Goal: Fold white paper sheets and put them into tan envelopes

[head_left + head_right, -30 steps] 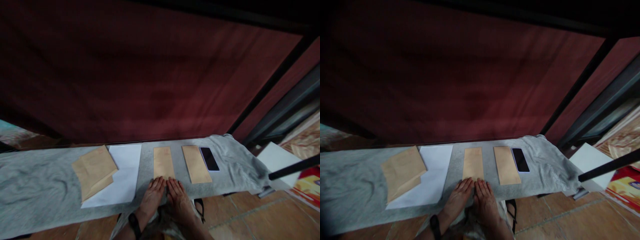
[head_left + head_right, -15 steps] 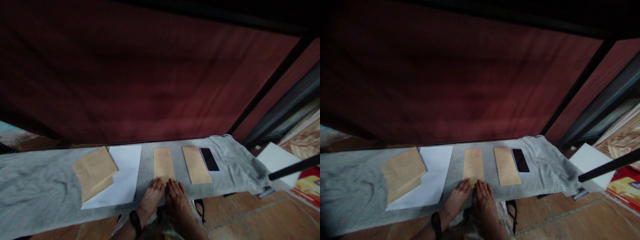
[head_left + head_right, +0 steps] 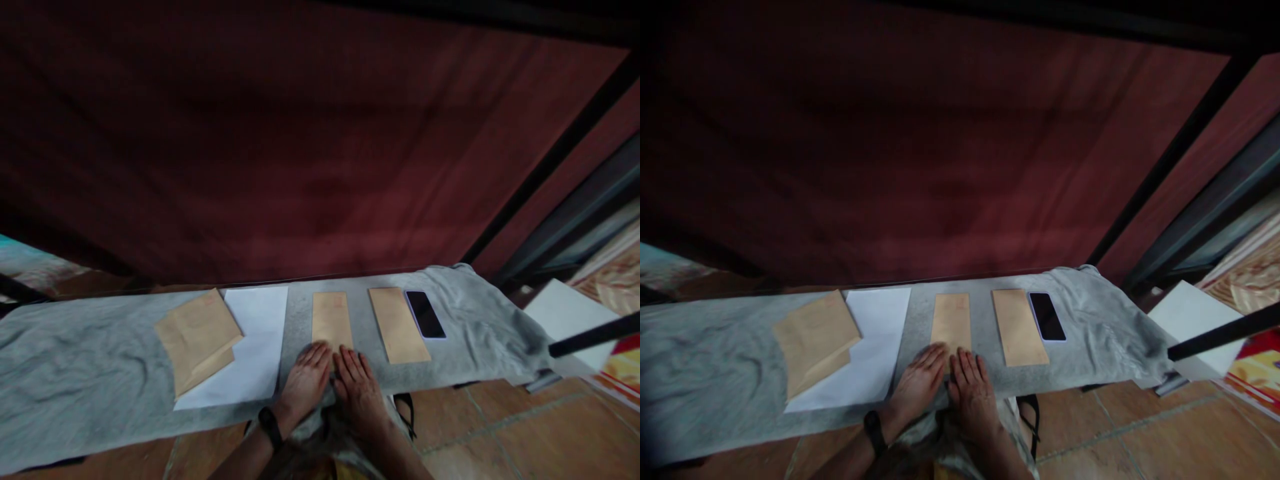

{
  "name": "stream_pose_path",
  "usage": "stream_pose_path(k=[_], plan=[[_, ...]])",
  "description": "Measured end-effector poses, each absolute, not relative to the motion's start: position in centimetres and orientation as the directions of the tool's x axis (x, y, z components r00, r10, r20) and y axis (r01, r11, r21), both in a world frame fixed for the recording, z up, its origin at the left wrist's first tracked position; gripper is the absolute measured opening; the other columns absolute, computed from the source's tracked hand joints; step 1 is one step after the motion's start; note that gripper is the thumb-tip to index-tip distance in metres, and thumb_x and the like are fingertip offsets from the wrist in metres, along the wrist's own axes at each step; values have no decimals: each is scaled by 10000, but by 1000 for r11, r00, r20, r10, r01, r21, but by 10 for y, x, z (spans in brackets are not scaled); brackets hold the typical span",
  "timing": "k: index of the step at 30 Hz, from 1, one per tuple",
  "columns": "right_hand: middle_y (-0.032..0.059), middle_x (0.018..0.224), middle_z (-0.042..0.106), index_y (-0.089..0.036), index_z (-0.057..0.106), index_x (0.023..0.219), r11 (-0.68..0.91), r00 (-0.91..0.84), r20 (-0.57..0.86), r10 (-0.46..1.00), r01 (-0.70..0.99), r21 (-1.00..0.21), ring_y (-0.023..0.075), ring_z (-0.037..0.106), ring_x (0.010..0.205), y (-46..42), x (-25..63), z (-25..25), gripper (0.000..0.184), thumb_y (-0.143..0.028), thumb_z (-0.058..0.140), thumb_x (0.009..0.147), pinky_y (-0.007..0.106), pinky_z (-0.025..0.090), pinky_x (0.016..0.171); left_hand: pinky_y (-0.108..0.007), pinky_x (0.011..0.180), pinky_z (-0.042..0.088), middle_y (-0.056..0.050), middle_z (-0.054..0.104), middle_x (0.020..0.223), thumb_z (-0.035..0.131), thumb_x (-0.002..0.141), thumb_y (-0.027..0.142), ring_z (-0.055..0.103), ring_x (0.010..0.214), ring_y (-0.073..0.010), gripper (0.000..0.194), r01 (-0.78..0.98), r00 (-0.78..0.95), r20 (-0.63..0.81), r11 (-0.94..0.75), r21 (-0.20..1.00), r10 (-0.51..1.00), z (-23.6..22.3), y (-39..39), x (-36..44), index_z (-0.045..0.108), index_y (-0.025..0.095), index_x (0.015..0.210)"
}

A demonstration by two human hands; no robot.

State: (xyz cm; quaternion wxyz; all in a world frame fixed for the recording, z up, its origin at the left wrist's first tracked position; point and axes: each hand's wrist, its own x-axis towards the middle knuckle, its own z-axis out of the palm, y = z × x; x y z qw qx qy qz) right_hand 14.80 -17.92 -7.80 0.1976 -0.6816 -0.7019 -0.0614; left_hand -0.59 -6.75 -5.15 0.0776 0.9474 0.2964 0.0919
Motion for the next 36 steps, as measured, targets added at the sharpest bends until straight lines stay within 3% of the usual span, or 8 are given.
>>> stream_pose_path(k=[7,12,18,27,36], plan=[[84,1586,454,-221,326,1589,55,14,340,940,980,-192,246,419,1464,-194,143,-81,589,-286,493,1028,490,327,1218,-550,1244,228,-88,358,1644,352,1054,309,264,1541,-249,502,584,784,127,-791,184,608,-70,-35,34,400,216,1544],[80,1603,425,-233,286,1605,68,-1,319,948,978,-198,254,396,1479,-197,144,-81,587,-312,453,1048,489,314,1220,-568,1259,125,-107,279,1674,372,1042,429,200,1559,-283,583,625,757,100,-760,178,646,-79,-5,68,352,194,1575],[75,1633,367,-239,263,1613,66,-1,310,951,978,-199,251,364,1498,-197,145,-81,589,-338,433,1058,488,318,1215,-629,1241,92,-83,261,1683,362,1037,488,148,1567,-323,600,672,720,63,-718,184,691,-77,22,94,353,236,1581],[97,1648,329,-218,245,1619,61,-10,279,960,983,-174,273,378,1488,-198,146,-83,609,-283,435,1044,512,311,1207,-532,1265,100,-69,308,1668,346,1043,535,212,1555,-265,601,656,729,82,-728,197,679,-74,25,89,369,248,1571],[121,1624,380,-202,266,1613,86,-34,276,961,980,-179,288,367,1490,-200,149,-86,596,-237,415,1037,537,311,1188,-452,1275,96,-34,310,1669,415,1053,493,201,1559,-211,544,421,882,125,-880,221,454,-68,-30,10,382,298,1559]])
